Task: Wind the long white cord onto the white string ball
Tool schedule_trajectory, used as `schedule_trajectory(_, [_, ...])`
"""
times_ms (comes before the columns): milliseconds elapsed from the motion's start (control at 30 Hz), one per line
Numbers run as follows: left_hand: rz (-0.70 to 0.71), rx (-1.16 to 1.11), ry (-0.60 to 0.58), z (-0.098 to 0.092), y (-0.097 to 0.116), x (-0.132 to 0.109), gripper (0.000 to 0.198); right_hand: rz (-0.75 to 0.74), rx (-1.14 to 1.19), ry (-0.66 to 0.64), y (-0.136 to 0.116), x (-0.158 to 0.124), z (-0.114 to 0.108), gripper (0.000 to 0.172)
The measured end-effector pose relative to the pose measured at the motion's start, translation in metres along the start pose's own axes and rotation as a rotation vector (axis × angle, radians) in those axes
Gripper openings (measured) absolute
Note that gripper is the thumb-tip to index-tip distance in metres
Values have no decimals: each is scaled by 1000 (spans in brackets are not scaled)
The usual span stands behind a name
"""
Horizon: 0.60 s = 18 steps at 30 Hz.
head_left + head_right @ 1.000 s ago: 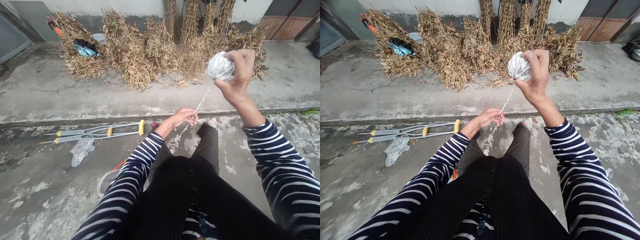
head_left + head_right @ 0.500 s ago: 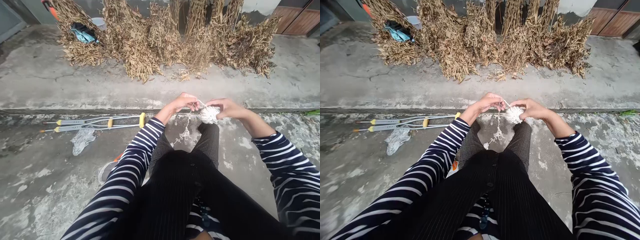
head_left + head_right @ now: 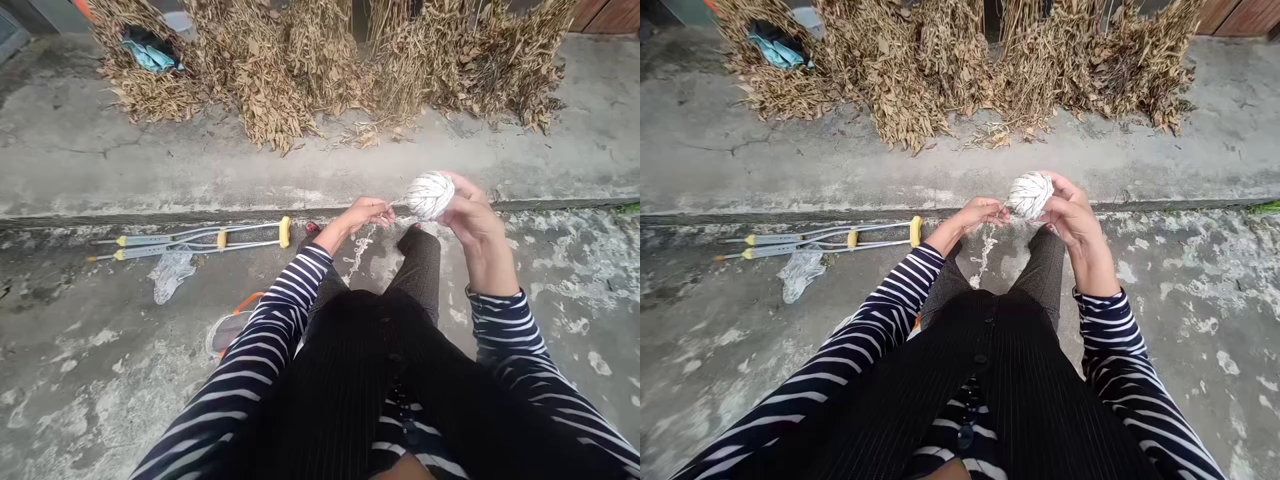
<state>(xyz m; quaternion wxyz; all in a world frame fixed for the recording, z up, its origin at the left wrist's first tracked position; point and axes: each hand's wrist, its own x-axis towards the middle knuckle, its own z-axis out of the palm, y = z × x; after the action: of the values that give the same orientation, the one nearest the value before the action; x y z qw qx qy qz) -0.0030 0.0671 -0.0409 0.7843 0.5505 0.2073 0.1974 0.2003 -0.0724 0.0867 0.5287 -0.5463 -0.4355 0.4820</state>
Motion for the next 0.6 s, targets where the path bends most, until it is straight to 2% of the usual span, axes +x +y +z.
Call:
schedule_trajectory(133, [-24, 10, 26, -12, -18, -7, 45, -2, 44, 28, 4, -15, 9, 55])
schedule_trajectory(367, [-98, 118, 33, -8, -44, -11, 41, -21, 4, 46, -8, -16, 7, 55])
schedule_trajectory(433, [-144, 156, 45, -6, -58, -11, 37, -41, -1, 89, -19, -13, 11, 56])
schedule_trajectory(600, [-251, 178, 101, -5, -94, -16, 28, -198, 141, 301, -54, -7, 28, 54])
